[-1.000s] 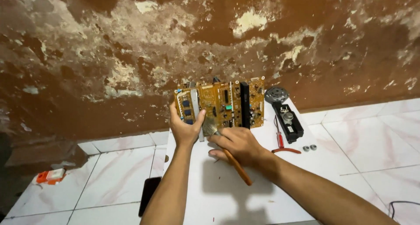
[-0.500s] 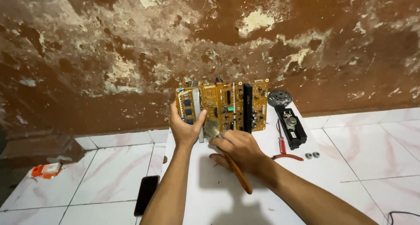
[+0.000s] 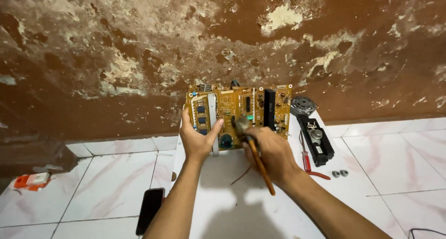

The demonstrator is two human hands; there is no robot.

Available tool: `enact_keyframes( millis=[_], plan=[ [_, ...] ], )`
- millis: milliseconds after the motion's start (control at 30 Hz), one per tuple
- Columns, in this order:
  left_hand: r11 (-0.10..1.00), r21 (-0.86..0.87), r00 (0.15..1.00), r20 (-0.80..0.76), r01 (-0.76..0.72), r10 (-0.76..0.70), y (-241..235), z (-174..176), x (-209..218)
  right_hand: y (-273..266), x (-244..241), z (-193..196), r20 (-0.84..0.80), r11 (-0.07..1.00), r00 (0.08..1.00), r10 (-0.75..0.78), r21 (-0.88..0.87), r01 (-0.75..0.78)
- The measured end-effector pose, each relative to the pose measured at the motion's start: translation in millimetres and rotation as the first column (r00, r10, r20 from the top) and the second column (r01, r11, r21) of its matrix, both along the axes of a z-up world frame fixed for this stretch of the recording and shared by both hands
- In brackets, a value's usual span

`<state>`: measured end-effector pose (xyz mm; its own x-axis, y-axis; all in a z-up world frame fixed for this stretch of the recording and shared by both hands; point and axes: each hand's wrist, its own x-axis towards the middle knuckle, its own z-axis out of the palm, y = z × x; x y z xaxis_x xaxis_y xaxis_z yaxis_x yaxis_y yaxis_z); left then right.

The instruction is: The person uses pliers to loosen and remove a component from a green circuit board, then repositions the boards on the table and brushes dust off the surface and components of a larger brown circuit board, turning it to reach different areas.

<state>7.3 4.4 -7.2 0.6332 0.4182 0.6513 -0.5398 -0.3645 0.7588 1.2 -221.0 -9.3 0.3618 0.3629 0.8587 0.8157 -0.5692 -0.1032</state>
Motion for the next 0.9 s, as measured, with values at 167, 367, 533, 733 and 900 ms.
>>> enact_keyframes(
  millis=[167,367,533,733,900],
  plan=[
    [1.000,-0.003,1.000,0.026,0.008,-0.008,-7,18,-11,-3,-14,22,-0.027,0.984,0.990,-0.141,-0.109,0.138],
    [0.999,-0.034,0.999,-0.023,0.025,-0.026,-4,10,-7,-1,-6,13,-0.009,0.991,0.999,-0.041,-0.127,0.040],
    [0.999,-0.044,0.998,-0.056,0.024,-0.026,-4,6,-7,-4,-10,9,-0.042,0.983,0.999,0.010,-0.184,-0.018],
    [0.997,-0.061,0.979,-0.203,-0.037,0.024,-21,31,-17,-9,-9,19,-0.139,0.937,0.989,0.057,-0.333,-0.101],
    [0.995,-0.093,0.978,-0.209,-0.029,0.009,-21,33,-23,-3,-10,22,-0.102,0.954,0.984,0.148,-0.246,-0.169]
  ],
)
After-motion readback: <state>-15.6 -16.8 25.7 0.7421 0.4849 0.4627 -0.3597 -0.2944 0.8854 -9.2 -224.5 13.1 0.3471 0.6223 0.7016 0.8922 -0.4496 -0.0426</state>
